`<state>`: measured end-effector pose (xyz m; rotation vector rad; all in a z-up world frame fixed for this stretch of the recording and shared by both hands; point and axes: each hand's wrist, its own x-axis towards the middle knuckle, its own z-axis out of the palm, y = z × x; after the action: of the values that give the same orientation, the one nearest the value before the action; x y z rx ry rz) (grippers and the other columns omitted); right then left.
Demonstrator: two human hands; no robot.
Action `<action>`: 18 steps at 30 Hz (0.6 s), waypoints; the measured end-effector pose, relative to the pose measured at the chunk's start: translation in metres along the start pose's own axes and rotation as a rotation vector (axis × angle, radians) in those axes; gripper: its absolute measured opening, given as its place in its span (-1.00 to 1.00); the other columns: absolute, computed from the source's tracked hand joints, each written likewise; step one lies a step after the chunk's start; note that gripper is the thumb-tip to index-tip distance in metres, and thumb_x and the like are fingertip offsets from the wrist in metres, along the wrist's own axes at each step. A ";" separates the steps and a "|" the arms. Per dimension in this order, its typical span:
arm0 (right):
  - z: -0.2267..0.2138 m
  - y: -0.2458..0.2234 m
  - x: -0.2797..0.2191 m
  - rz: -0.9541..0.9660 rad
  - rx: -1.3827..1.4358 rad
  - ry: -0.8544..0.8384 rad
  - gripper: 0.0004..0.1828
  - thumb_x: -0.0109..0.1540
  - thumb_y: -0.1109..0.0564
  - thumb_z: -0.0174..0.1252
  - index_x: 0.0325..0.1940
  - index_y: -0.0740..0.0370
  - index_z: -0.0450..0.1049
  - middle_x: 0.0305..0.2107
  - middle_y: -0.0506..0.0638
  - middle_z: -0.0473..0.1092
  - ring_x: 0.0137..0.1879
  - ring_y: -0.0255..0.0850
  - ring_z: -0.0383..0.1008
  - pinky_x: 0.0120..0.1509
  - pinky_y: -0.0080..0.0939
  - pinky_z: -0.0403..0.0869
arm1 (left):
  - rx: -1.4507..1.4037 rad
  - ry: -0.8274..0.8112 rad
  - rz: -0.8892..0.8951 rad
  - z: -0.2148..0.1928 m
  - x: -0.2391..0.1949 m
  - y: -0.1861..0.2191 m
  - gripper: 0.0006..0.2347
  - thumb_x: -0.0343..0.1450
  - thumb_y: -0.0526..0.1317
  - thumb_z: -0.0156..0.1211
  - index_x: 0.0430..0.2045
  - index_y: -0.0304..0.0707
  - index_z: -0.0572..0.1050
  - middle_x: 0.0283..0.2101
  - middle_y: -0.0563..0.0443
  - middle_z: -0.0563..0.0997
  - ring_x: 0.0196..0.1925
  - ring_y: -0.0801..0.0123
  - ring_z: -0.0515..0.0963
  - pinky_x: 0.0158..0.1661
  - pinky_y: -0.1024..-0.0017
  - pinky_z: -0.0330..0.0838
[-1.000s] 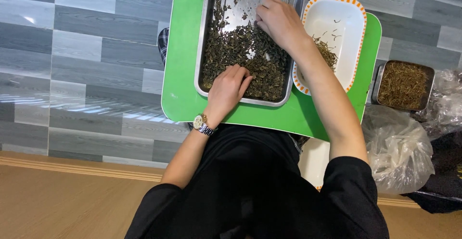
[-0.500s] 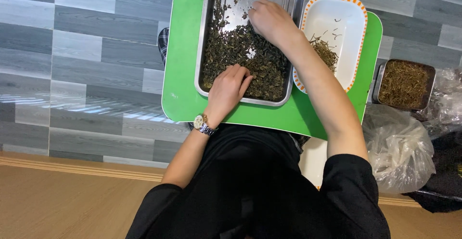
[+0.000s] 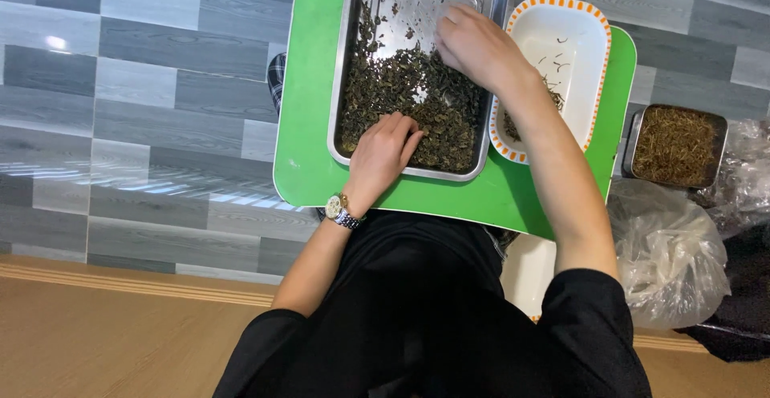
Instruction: The person sits at a low green table and uses both hands to sort through dried green leaves on a metal tray. They pick out specific pieces and place them into a white rectangular dish with an orange patterned rim.
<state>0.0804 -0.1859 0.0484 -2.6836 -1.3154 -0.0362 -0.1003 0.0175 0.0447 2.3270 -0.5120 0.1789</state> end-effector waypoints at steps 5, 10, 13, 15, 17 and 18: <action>-0.057 -0.030 -0.059 0.197 0.175 -0.026 -0.88 0.34 0.36 0.15 -0.26 0.27 0.38 -0.28 0.06 0.37 -0.15 -0.10 0.34 0.03 -0.06 0.42 | 0.013 -0.007 -0.023 0.007 -0.002 -0.005 -0.87 0.53 -0.25 0.14 -0.36 -0.31 0.43 -0.36 -0.06 0.50 -0.36 0.24 0.48 -0.38 0.30 0.42; -0.060 -0.026 -0.143 0.290 0.032 0.087 -0.84 0.38 0.23 0.18 -0.30 0.32 0.47 -0.44 0.04 0.34 -0.19 -0.02 0.45 -0.07 -0.08 0.50 | 0.017 -0.055 -0.035 0.010 -0.003 -0.013 -0.87 0.52 -0.17 0.11 -0.33 -0.21 0.45 -0.41 -0.01 0.46 -0.23 0.08 0.58 -0.24 0.22 0.52; -0.060 -0.029 -0.186 0.359 0.021 0.155 -0.87 0.35 0.26 0.22 -0.27 0.33 0.46 -0.44 0.09 0.34 -0.19 0.05 0.47 -0.10 -0.01 0.50 | -0.002 -0.062 -0.038 0.006 -0.003 -0.009 -0.88 0.54 -0.21 0.08 -0.33 -0.25 0.47 -0.40 -0.01 0.46 -0.25 0.11 0.59 -0.24 0.27 0.51; -0.057 -0.031 -0.205 0.416 0.046 0.196 -0.91 0.33 0.27 0.23 -0.27 0.27 0.48 -0.44 0.05 0.36 -0.21 0.00 0.48 -0.11 -0.05 0.50 | 0.016 -0.078 -0.043 0.009 -0.003 -0.012 -0.88 0.53 -0.20 0.10 -0.32 -0.24 0.47 -0.40 -0.01 0.46 -0.24 0.11 0.59 -0.23 0.26 0.52; -0.048 -0.028 -0.217 0.449 0.063 0.209 -0.91 0.30 0.28 0.26 -0.28 0.25 0.49 -0.45 0.03 0.36 -0.22 -0.01 0.48 -0.11 -0.06 0.50 | 0.018 -0.069 -0.044 0.008 -0.002 -0.010 -0.88 0.53 -0.20 0.10 -0.32 -0.24 0.47 -0.40 -0.01 0.46 -0.24 0.10 0.59 -0.23 0.25 0.52; -0.042 -0.027 -0.222 0.483 0.083 0.216 -0.90 0.27 0.28 0.29 -0.30 0.24 0.49 -0.47 0.02 0.36 -0.23 -0.02 0.48 -0.10 -0.07 0.50 | 0.017 -0.063 -0.049 0.008 -0.002 -0.009 -0.89 0.53 -0.21 0.11 -0.33 -0.25 0.47 -0.41 -0.02 0.46 -0.25 0.09 0.59 -0.23 0.24 0.52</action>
<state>-0.0755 -0.3498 0.0739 -2.7531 -0.5774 -0.2027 -0.0988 0.0184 0.0322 2.3652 -0.4853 0.0873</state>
